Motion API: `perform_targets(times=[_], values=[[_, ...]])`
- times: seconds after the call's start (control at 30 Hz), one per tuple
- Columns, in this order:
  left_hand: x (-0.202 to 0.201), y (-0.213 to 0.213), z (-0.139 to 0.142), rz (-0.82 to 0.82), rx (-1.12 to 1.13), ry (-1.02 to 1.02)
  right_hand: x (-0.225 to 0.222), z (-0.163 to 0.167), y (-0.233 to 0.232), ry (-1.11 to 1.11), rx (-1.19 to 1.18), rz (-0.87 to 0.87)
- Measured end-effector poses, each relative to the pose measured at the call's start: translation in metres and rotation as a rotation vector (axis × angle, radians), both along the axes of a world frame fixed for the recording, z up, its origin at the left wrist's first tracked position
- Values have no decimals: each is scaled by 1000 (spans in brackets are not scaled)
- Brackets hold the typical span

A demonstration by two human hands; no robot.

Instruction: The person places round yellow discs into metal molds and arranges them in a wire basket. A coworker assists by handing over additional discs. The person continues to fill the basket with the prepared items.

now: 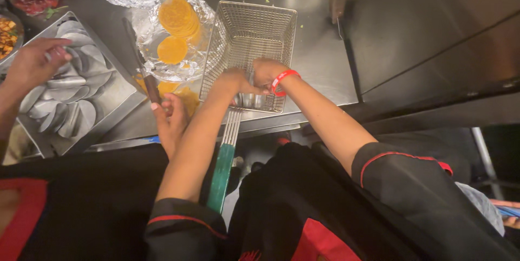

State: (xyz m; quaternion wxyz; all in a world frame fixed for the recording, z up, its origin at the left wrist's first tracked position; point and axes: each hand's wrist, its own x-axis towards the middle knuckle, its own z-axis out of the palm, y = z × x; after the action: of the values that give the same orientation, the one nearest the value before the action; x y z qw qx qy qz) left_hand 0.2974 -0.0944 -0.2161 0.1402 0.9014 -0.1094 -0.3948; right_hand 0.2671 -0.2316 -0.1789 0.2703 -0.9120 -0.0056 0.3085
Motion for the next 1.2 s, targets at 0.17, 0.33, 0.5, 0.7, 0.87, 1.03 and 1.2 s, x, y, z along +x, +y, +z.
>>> perform_targets(times=[0.17, 0.33, 0.5, 0.7, 0.87, 1.03, 1.2], values=[[-3, -5, -6, -256, 107, -164, -2, -6, 0, -121, -27, 85], [-5, -12, -6, -384, 257, -217, 1, -11, 1, -119, -25, 115], [-12, -23, 9, -415, 366, -143, 4, -24, 1, -193, -31, 201], [-17, -24, 20, -437, 456, -123, 11, -40, 4, -184, -32, 305], [-18, -14, 14, -410, 436, -148, 0, -18, 6, -355, 1, 204], [-23, -11, 8, -428, 473, -132, -18, 37, -27, -615, 374, -99], [-29, -13, 10, -380, 475, -76, -40, 41, -71, -666, 798, -385]])
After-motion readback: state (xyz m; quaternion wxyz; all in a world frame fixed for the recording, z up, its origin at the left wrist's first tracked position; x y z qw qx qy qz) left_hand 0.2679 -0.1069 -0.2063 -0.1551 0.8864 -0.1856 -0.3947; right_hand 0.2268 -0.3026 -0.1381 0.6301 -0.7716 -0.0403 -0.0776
